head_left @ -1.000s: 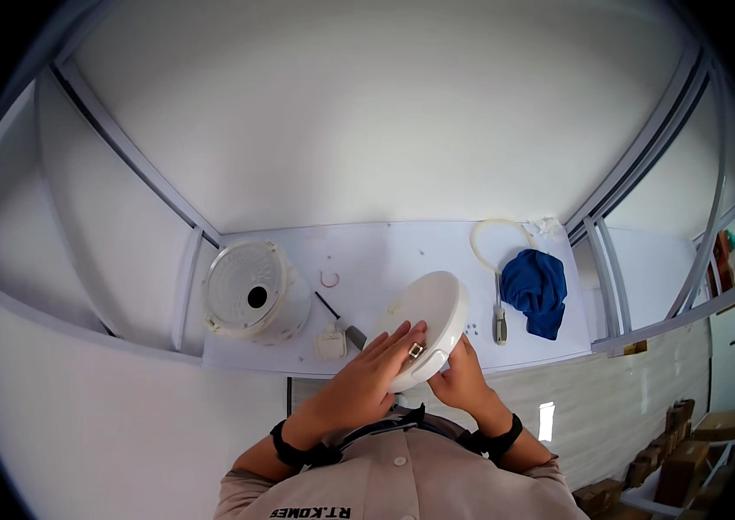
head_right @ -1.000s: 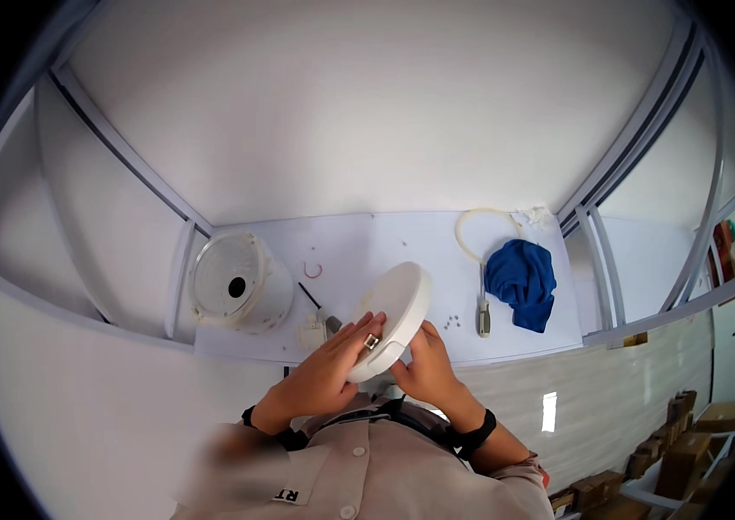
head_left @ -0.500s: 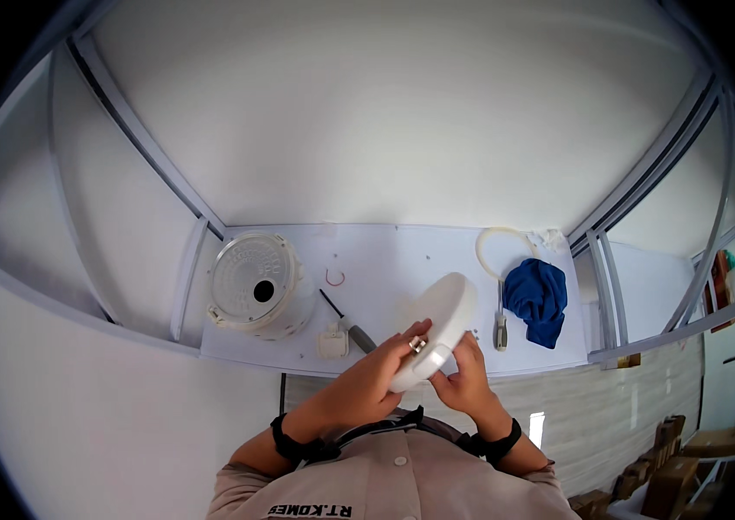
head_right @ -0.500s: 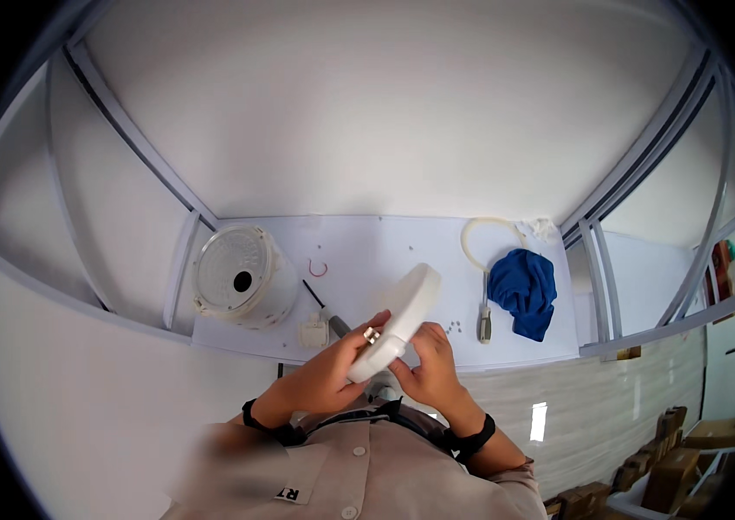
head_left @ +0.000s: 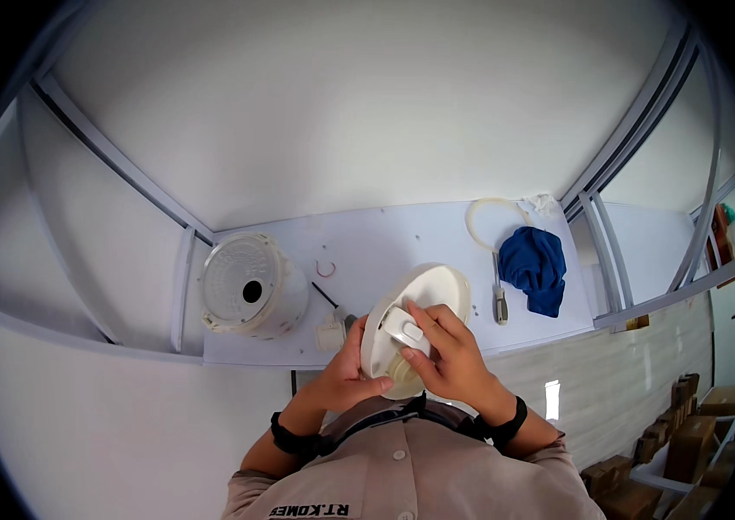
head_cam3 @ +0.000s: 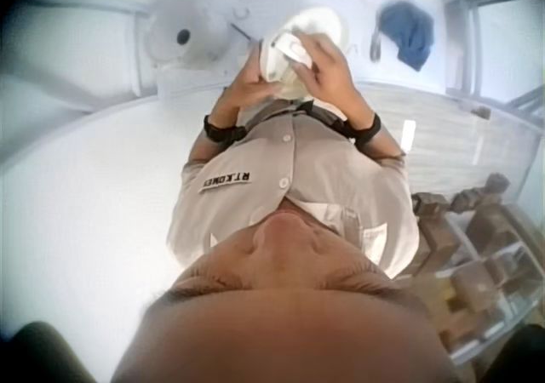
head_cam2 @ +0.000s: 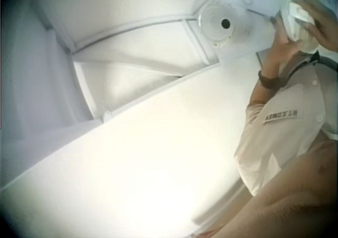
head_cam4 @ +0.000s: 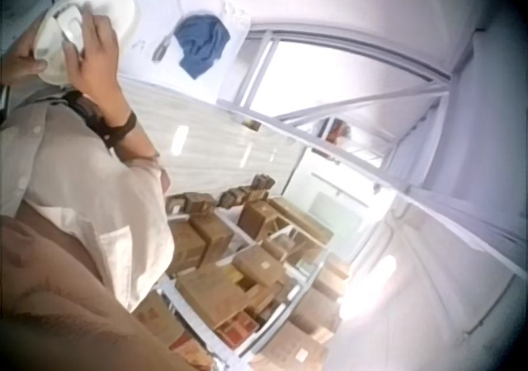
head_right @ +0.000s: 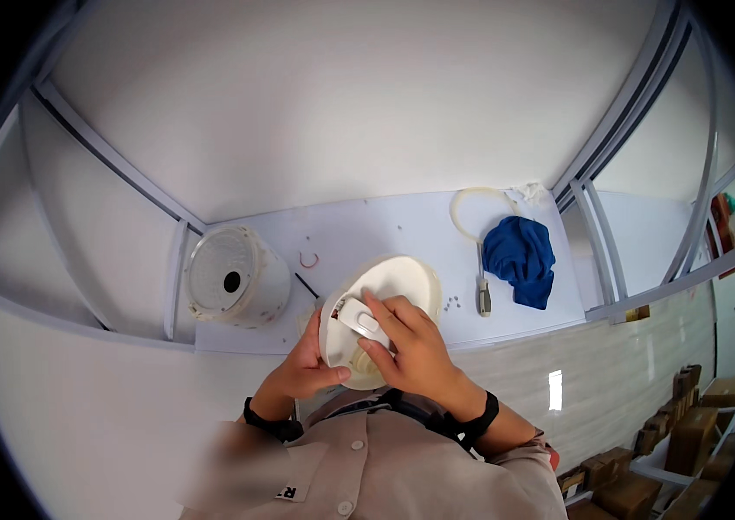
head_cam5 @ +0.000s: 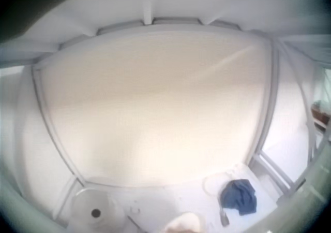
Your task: The person assembles a white plastic appliance by hand, inserting a small internal component and securing it with a screwdriver. The person then attaches a lid to the base unit and aligns the parts.
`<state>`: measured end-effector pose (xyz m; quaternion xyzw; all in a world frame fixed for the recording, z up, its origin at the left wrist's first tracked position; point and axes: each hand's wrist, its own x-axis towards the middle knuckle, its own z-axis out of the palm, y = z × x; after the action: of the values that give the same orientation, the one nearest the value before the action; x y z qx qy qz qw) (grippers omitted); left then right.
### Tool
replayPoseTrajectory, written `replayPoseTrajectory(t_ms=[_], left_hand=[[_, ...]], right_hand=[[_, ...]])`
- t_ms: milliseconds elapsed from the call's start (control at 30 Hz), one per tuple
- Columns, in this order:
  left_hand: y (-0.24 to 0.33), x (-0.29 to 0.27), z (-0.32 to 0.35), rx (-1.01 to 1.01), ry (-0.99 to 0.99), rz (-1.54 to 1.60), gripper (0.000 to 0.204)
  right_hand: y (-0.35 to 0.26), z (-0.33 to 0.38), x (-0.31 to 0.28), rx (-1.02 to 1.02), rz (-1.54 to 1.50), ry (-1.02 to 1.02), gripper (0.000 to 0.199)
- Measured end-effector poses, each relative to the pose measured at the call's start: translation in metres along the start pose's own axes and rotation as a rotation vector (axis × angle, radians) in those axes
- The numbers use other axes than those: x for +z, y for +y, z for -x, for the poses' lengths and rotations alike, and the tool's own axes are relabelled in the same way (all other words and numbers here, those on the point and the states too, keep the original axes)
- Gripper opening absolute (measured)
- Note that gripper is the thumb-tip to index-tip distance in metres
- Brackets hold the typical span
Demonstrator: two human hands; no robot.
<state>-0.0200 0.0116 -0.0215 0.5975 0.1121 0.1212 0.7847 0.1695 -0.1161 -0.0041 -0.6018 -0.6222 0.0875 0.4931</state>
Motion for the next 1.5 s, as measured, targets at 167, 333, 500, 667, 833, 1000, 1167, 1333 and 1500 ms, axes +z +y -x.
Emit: replayPoseTrajectory(t_ms=[167, 333, 500, 667, 833, 1000, 1167, 1333, 1500], left_hand=[[-0.01, -0.003, 0.0, -0.028, -0.029, -0.04, 0.095], [-0.013, -0.002, 0.0, -0.037, -0.038, -0.015, 0.101], [-0.012, 0.008, -0.001, -0.003, 0.198, 0.286, 0.104], [-0.007, 0.007, -0.001, 0.03, 0.123, 0.223, 0.104], [0.0, 0.013, 0.003, 0.024, 0.088, -0.002, 0.098], [0.006, 0.014, 0.006, 0.013, 0.084, -0.073, 0.098], [0.006, 0.012, 0.005, 0.042, 0.085, -0.051, 0.097], [0.011, 0.016, 0.004, 0.073, 0.064, -0.154, 0.101], [0.011, 0.013, 0.004, -0.026, 0.048, -0.148, 0.107]], right_hand=[[-0.007, -0.002, -0.005, 0.025, 0.073, -0.027, 0.058], [-0.018, -0.004, -0.012, 0.061, 0.158, -0.085, 0.059], [-0.029, -0.01, -0.013, 0.07, 0.235, -0.142, 0.058], [-0.038, -0.01, -0.011, 0.11, 0.233, -0.116, 0.058], [-0.042, -0.011, -0.013, 0.132, 0.272, -0.178, 0.053], [-0.037, -0.009, -0.012, 0.12, 0.205, -0.188, 0.052], [-0.035, -0.01, -0.005, 0.177, 0.054, -0.169, 0.051], [-0.029, -0.014, -0.009, 0.264, -0.021, -0.231, 0.05], [-0.022, -0.02, -0.013, 0.346, -0.067, -0.327, 0.049]])
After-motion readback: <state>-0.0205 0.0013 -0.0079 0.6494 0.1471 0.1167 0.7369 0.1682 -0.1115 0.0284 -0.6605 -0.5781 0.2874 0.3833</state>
